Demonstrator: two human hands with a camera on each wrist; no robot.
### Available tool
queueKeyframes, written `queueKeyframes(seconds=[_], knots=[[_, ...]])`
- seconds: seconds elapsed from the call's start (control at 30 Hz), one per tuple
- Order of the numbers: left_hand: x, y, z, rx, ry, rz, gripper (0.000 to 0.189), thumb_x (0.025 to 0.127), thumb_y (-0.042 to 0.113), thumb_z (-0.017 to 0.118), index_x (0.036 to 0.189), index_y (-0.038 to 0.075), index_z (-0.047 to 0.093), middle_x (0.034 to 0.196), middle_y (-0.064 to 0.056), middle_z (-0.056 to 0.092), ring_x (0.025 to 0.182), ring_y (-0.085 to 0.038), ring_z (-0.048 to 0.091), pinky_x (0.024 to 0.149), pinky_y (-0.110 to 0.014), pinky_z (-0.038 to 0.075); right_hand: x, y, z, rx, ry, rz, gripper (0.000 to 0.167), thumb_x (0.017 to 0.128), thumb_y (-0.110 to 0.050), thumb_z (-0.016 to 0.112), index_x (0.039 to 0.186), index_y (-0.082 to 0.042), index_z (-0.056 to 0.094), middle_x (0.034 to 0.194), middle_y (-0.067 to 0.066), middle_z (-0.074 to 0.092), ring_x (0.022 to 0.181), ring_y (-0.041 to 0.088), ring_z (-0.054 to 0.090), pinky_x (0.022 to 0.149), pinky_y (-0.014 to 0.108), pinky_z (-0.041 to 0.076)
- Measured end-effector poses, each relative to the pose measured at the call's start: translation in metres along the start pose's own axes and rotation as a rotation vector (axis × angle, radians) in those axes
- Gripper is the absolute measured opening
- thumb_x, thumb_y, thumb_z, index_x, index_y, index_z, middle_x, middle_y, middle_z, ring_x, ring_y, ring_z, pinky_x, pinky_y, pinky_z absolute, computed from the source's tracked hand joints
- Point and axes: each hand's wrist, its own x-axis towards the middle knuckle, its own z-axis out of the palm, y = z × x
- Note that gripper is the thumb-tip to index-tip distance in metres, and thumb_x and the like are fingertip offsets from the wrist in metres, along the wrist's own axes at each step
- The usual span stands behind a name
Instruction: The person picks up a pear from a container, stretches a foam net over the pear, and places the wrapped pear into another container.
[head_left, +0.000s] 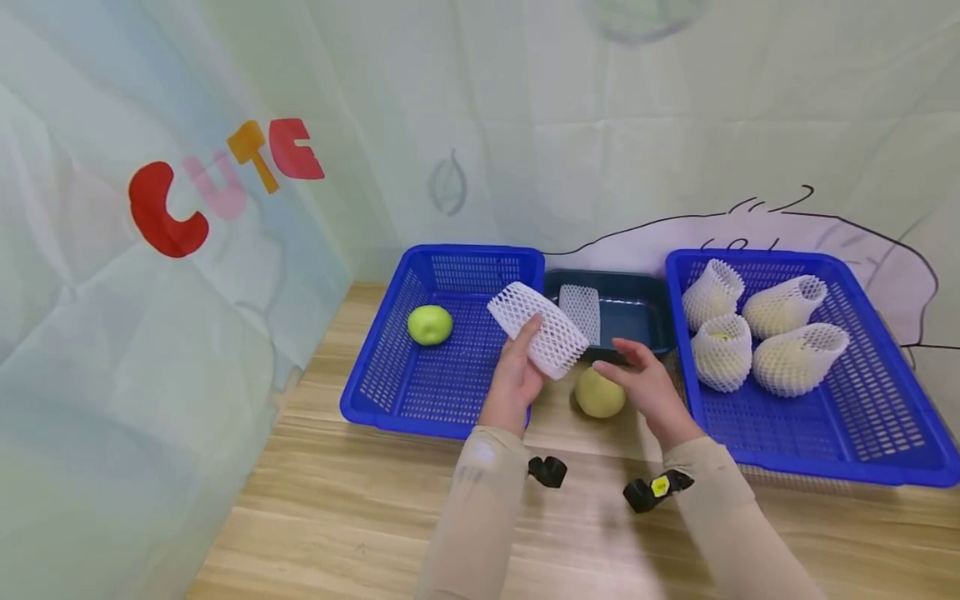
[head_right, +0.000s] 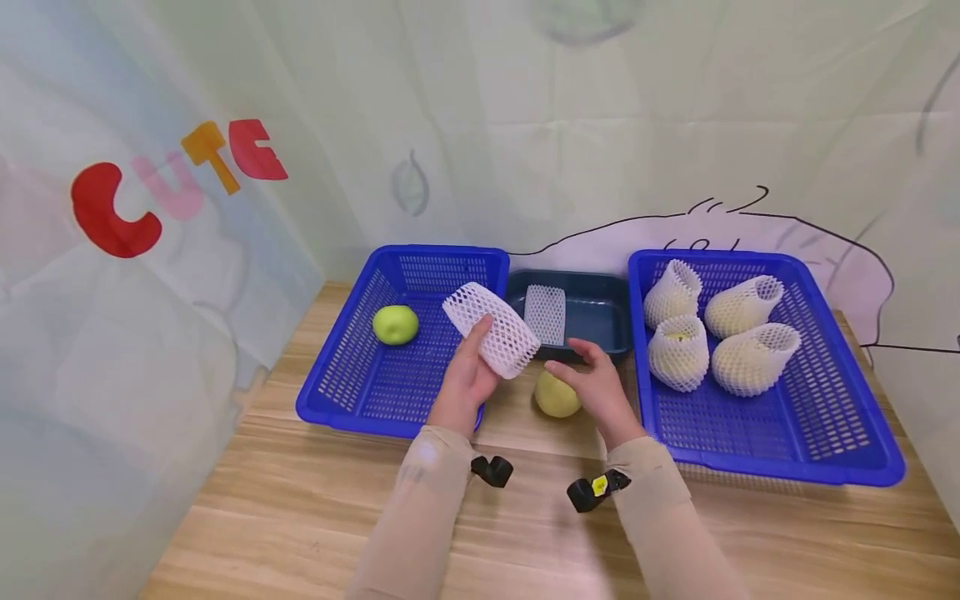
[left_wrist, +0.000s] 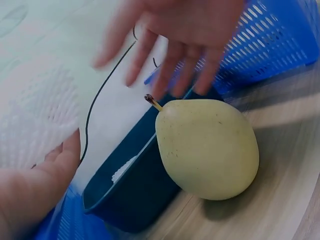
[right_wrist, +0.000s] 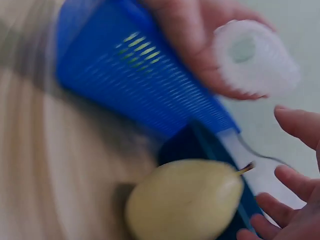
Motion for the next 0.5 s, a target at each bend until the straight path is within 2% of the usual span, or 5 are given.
queueKeyframes(seconds=[0.1,0.17,0.3,0.5], knots=[[0.001,0.001,0.000,-0.051,0.010,-0.006,0.033,0.095,0.016,0.049,0.126,0.006,0.045,0.103,-0.002,0.061,0.101,-0.017,0.057,0.097,-0.037,0.039,0.000,0.012,0.006,-0.043,-0.007,0.013,0.075,0.082,-0.019,0.071,0.141,-0.001,0.029,0.146,0.021,0.023,0.134,0.033,0.021,0.108,0.046,0.018],[0.003,0.001,-0.001,-0.071,0.008,-0.010,0.035,0.095,0.017,0.048,0.128,0.006,0.044,0.105,-0.002,0.060,0.104,-0.017,0.056,0.098,-0.036,0.038,0.002,0.022,0.009,-0.083,-0.017,0.010,0.079,0.078,-0.017,0.074,0.140,-0.001,0.027,0.143,0.024,0.023,0.130,0.035,0.025,0.106,0.047,0.021],[0.003,0.002,-0.002,-0.087,0.006,-0.033,0.042,0.097,0.021,0.046,0.135,0.006,0.038,0.116,-0.006,0.056,0.116,-0.023,0.049,0.101,-0.039,0.035,0.008,0.043,0.012,-0.170,-0.038,0.000,0.089,0.073,-0.017,0.078,0.141,-0.002,0.024,0.137,0.026,0.027,0.120,0.037,0.032,0.102,0.050,0.026],[0.003,0.003,-0.004,-0.140,-0.005,-0.038,0.047,0.098,0.025,0.043,0.140,0.007,0.032,0.132,-0.012,0.046,0.125,-0.026,0.040,0.103,-0.038,0.033,0.010,0.058,0.014,-0.227,-0.043,-0.021,0.097,0.068,-0.011,0.080,0.142,0.000,0.017,0.136,0.028,0.031,0.120,0.040,0.034,0.102,0.053,0.024]])
